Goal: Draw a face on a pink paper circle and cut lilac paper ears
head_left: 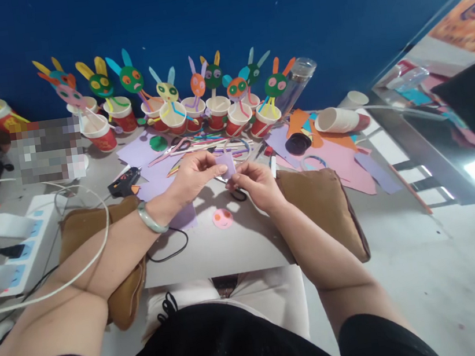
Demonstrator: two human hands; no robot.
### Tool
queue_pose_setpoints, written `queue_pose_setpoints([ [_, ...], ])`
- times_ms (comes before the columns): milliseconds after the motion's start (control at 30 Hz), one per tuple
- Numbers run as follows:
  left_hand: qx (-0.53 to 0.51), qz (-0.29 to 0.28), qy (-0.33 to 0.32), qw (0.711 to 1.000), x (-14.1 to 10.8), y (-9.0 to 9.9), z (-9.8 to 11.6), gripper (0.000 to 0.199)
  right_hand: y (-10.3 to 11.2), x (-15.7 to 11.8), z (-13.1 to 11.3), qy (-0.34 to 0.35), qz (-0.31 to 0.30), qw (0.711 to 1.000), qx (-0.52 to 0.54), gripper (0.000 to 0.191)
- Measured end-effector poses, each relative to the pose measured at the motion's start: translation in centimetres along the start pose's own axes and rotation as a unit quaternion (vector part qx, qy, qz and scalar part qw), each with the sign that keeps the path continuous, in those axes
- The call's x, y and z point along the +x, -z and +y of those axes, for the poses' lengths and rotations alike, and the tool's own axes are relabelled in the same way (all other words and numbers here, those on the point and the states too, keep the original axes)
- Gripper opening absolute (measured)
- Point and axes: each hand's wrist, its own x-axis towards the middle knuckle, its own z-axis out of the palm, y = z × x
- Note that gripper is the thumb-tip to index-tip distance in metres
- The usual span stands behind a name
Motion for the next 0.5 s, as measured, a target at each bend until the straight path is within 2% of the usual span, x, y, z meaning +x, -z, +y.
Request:
queue_pose_setpoints([
  [133,0.050,0.029,-0.035,0.998,-0.2,-0.1,0.4,0.024,-0.1,-0.2,-0.3,0.033,0.000,0.998,-0.058,0.047],
  [267,0.028,-0.045,-0.007,0.999,-0.3,-0.3,0.6,0.032,-0.1,-0.2,-0.1,0.042,-0.008,0.996,-0.075,0.046],
  [367,0.040,-0.045,-0.001,0.998,-0.2,-0.1,0.5,0.036,0.5,-0.1,-0.1,0.054,-0.002,0.985,-0.165,0.039],
  [433,0.034,-0.020,0.001,0.999,-0.1,0.1,0.6,0.030,1.2,0.1,-0.5,0.059,0.005,0.952,-0.301,0.030],
  [500,0.014,-0.009,0.008,1.000,0.1,0.3,0.8,0.026,2.0,0.3,-0.9,0.043,-0.006,0.883,-0.467,0.019],
])
